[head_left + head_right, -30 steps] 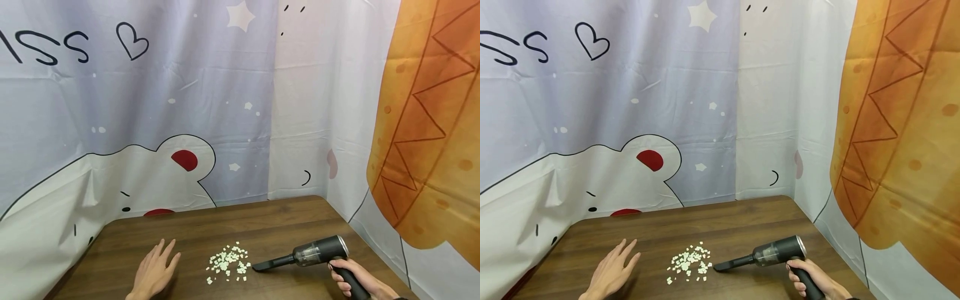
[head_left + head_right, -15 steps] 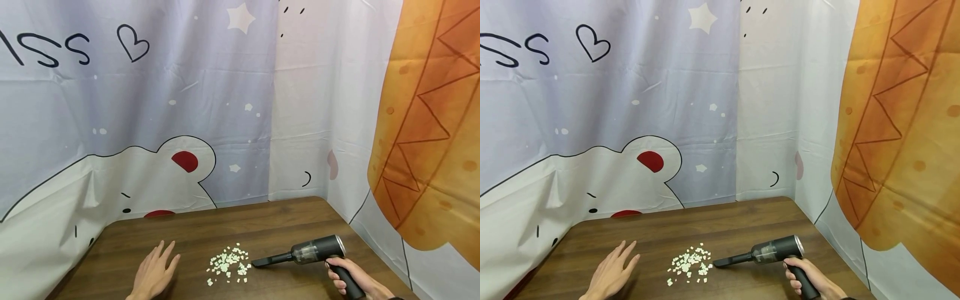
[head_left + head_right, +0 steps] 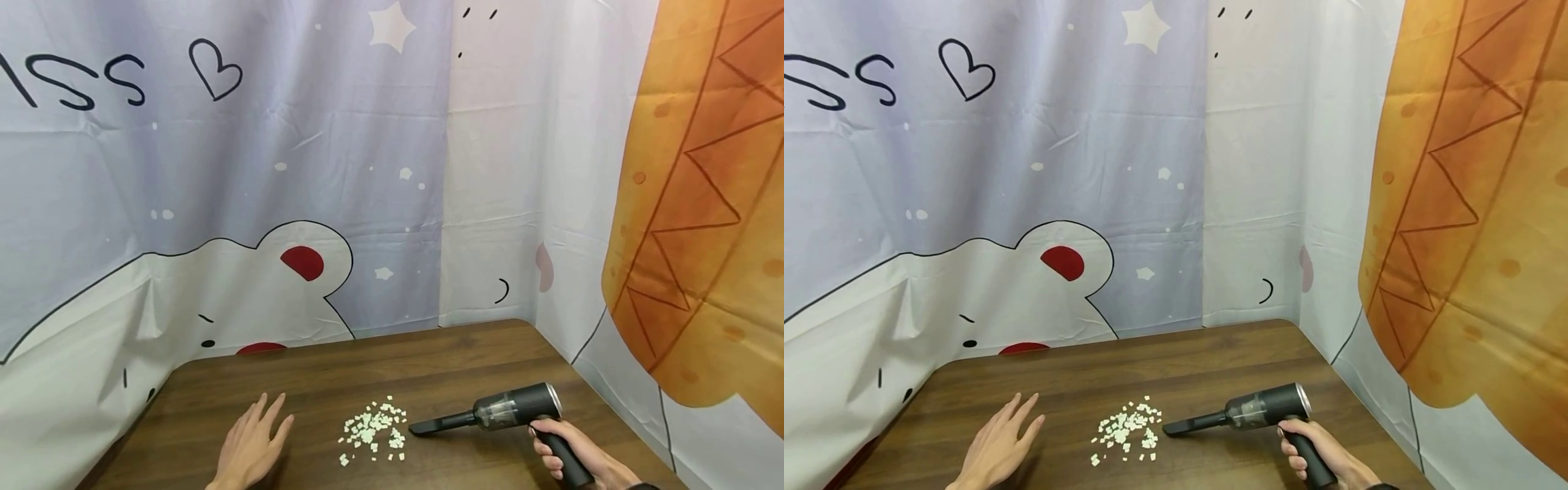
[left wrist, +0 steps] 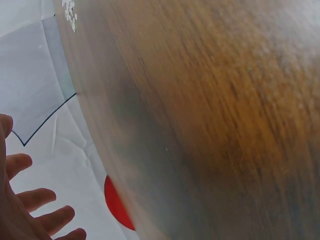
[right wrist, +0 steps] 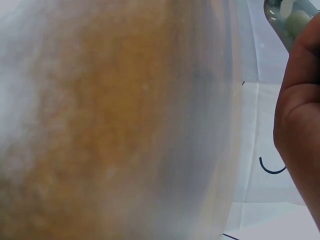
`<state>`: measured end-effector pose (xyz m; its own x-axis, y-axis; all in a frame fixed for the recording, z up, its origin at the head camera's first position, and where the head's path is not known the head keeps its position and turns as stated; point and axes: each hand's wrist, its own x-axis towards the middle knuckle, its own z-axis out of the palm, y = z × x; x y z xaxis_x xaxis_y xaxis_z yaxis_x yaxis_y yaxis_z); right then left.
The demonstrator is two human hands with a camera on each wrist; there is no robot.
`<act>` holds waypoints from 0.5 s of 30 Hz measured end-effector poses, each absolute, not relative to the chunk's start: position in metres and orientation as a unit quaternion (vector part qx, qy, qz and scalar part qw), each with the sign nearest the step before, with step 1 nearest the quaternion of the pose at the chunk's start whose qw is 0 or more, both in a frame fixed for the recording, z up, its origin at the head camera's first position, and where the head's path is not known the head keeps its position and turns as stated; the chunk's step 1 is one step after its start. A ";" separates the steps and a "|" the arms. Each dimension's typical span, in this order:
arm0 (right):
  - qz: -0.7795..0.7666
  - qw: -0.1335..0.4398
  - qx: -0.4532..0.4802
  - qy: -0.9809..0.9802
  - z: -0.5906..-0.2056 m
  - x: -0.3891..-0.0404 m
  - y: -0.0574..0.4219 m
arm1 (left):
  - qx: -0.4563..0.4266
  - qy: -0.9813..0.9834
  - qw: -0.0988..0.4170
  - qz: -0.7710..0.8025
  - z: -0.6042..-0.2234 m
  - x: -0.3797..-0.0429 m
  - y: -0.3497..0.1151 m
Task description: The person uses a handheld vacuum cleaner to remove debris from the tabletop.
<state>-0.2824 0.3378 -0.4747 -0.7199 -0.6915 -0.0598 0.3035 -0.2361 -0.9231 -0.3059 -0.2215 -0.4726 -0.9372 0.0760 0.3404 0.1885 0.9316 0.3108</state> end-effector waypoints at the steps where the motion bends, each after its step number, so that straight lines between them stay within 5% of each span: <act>1: -0.765 0.326 -0.185 0.525 -0.475 -0.283 0.337 | -0.067 -0.970 0.161 -0.171 -0.472 -0.306 -0.222; 15: -0.775 0.293 -0.147 0.540 -0.472 -0.294 0.327 | -0.060 -0.972 0.151 -0.169 -0.470 -0.308 -0.226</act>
